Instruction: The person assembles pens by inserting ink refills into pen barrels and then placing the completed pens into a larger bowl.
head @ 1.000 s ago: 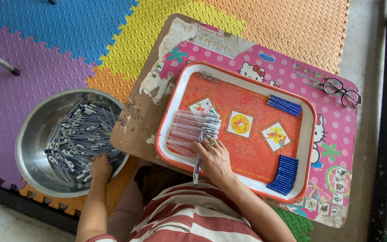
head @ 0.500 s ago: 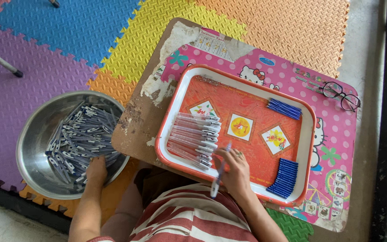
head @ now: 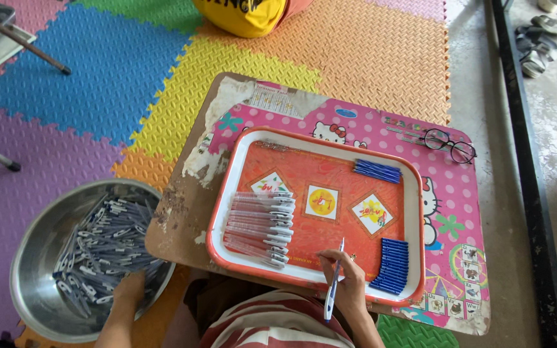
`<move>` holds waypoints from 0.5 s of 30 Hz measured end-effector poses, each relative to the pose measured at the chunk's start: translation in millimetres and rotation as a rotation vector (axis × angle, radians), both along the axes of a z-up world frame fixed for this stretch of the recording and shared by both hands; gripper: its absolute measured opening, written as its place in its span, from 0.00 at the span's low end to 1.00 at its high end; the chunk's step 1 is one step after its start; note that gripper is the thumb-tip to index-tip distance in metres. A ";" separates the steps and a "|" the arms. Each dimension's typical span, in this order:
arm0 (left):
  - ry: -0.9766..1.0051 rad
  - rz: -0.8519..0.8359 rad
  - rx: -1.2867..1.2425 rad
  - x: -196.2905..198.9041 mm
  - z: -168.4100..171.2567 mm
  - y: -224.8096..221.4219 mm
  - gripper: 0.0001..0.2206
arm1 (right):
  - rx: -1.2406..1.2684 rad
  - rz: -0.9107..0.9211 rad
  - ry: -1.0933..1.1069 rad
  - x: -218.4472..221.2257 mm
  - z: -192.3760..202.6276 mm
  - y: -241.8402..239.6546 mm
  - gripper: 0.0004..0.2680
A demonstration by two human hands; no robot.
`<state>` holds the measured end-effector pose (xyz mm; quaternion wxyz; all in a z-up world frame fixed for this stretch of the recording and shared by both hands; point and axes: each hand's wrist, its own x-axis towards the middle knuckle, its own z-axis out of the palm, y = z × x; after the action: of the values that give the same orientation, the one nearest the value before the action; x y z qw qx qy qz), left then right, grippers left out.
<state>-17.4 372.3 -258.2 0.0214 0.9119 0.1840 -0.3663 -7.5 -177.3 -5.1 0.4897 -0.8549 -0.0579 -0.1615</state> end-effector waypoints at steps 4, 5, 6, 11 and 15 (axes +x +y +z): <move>0.073 -0.018 0.073 12.7 10.6 7.1 0.20 | 0.028 0.042 -0.001 0.9 -2.1 0.3 0.03; 0.017 0.028 0.095 13.1 12.6 10.8 0.20 | 0.039 0.053 0.014 -1.0 -2.3 1.0 0.04; 0.007 0.022 0.095 22.2 32.3 13.2 0.20 | 0.039 0.047 0.003 0.4 -2.6 1.3 0.04; -0.519 0.417 -0.114 42.4 111.3 35.7 0.48 | 0.012 0.078 -0.029 1.7 -0.6 3.0 0.03; -1.066 0.285 -0.227 54.6 156.6 28.4 0.42 | 0.011 0.082 -0.026 2.0 -9.7 0.9 0.04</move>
<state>37.2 400.7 -101.6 0.2585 0.9289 0.2287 0.1343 -5.5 -176.5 -14.8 0.4998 -0.8469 -0.0984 -0.1529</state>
